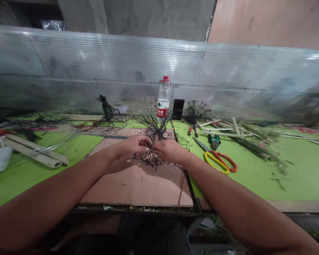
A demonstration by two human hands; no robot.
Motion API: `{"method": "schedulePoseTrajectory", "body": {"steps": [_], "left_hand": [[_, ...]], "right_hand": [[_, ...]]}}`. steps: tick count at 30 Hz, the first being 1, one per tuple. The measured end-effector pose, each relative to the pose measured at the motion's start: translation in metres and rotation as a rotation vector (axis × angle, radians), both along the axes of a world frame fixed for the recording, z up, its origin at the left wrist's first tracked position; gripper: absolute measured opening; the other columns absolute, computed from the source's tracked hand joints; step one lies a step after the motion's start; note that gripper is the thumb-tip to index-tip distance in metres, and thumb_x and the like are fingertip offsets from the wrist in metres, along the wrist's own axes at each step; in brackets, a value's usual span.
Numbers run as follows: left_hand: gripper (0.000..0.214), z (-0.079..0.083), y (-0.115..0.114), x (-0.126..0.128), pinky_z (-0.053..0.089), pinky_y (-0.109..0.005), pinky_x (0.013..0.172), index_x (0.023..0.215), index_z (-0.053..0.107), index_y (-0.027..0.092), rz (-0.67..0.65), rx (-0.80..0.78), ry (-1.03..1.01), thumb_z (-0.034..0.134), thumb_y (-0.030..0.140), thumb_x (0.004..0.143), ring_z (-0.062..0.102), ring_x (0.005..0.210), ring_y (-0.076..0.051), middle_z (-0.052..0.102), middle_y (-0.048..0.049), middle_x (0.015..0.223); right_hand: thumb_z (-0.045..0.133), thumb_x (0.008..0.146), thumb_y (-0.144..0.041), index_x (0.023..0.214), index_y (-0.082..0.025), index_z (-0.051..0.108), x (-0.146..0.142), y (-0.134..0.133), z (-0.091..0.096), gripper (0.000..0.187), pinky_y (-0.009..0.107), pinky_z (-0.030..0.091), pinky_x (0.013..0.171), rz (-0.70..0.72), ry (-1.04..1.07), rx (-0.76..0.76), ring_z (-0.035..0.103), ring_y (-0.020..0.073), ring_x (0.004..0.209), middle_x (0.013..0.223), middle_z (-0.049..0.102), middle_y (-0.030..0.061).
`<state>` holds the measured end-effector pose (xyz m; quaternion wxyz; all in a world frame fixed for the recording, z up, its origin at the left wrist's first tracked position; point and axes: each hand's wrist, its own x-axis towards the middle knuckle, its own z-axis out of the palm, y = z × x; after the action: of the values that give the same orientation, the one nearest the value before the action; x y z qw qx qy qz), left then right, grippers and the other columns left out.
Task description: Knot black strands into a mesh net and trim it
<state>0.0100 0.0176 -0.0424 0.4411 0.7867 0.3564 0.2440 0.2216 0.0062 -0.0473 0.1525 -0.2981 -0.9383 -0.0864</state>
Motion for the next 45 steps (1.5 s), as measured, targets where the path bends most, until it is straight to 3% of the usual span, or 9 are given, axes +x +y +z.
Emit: {"method": "schedulePoseTrajectory", "body": {"steps": [10,15,17,22,25,30,36,41,45], "left_hand": [[0.042,0.004,0.001,-0.002,0.043,-0.026,0.054,0.118,0.043,0.016,0.061,-0.031,-0.029,0.055,0.019,0.077,0.051,0.053,-0.01,0.052,-0.0001,0.072],[0.015,0.006,-0.002,-0.003,0.035,-0.022,0.051,0.087,0.059,0.013,-0.018,0.117,0.137,0.053,0.019,0.075,0.044,0.053,-0.009,0.049,0.0009,0.061],[0.014,0.008,-0.003,-0.004,0.031,-0.022,0.05,0.08,0.062,0.013,-0.056,0.177,0.231,0.051,0.018,0.074,0.041,0.053,-0.008,0.049,0.0008,0.059],[0.023,0.01,-0.002,-0.007,0.034,-0.023,0.057,0.081,0.065,0.015,-0.125,0.323,0.35,0.047,0.029,0.083,0.047,0.063,-0.012,0.057,-0.0032,0.07],[0.026,0.009,0.0,-0.009,0.038,-0.024,0.067,0.091,0.066,0.016,-0.189,0.385,0.403,0.053,0.035,0.081,0.051,0.077,-0.015,0.059,-0.0051,0.085],[0.016,0.007,0.001,-0.009,0.04,-0.028,0.079,0.081,0.066,0.016,-0.181,0.524,0.359,0.061,0.031,0.076,0.05,0.088,-0.018,0.053,-0.007,0.097],[0.014,0.016,-0.001,-0.011,0.04,-0.027,0.084,0.072,0.064,0.017,-0.385,0.629,0.332,0.056,0.023,0.081,0.052,0.093,-0.016,0.057,-0.0073,0.103],[0.017,0.013,0.002,-0.014,0.041,-0.026,0.078,0.082,0.067,0.019,-0.308,0.615,0.411,0.051,0.016,0.082,0.057,0.082,-0.014,0.065,-0.0043,0.089],[0.03,0.006,0.007,-0.016,0.041,-0.024,0.076,0.097,0.067,0.021,-0.254,0.575,0.408,0.049,0.009,0.076,0.058,0.083,-0.014,0.068,-0.0028,0.093]], "right_hand": [[0.043,0.09,-0.026,0.094,-0.018,0.065,0.004,0.002,0.001,0.023,0.027,0.035,0.065,-0.014,0.062,-0.04,0.056,0.0153,0.072,0.083,0.066,0.0056],[0.044,0.09,-0.027,0.095,-0.018,0.065,0.003,0.004,-0.001,0.023,0.026,0.036,0.066,-0.018,0.054,-0.061,0.056,0.0149,0.073,0.084,0.066,0.0059],[0.044,0.09,-0.027,0.096,-0.018,0.064,0.004,0.005,-0.002,0.023,0.026,0.036,0.067,-0.009,0.048,-0.055,0.056,0.0148,0.074,0.085,0.066,0.0058],[0.042,0.091,-0.028,0.096,-0.018,0.064,0.004,0.006,-0.003,0.025,0.026,0.036,0.067,-0.009,0.038,-0.042,0.056,0.0151,0.074,0.085,0.066,0.006],[0.043,0.091,-0.028,0.096,-0.018,0.064,0.004,0.005,-0.003,0.024,0.026,0.036,0.066,-0.012,0.045,-0.056,0.056,0.0148,0.074,0.085,0.066,0.0059],[0.044,0.09,-0.027,0.095,-0.018,0.064,0.004,0.005,-0.003,0.022,0.026,0.036,0.067,-0.008,0.075,-0.078,0.056,0.0148,0.074,0.084,0.066,0.0056],[0.044,0.09,-0.027,0.093,-0.017,0.064,0.005,0.005,-0.001,0.022,0.025,0.036,0.066,-0.013,0.067,-0.09,0.056,0.0146,0.073,0.082,0.065,0.0055],[0.044,0.091,-0.027,0.094,-0.017,0.063,0.006,0.005,0.0,0.022,0.026,0.037,0.067,-0.006,0.081,-0.087,0.057,0.0152,0.074,0.084,0.066,0.0059],[0.044,0.09,-0.026,0.094,-0.018,0.063,0.006,0.006,-0.001,0.021,0.026,0.038,0.069,-0.002,0.082,-0.077,0.058,0.0154,0.076,0.086,0.066,0.0062]]}}
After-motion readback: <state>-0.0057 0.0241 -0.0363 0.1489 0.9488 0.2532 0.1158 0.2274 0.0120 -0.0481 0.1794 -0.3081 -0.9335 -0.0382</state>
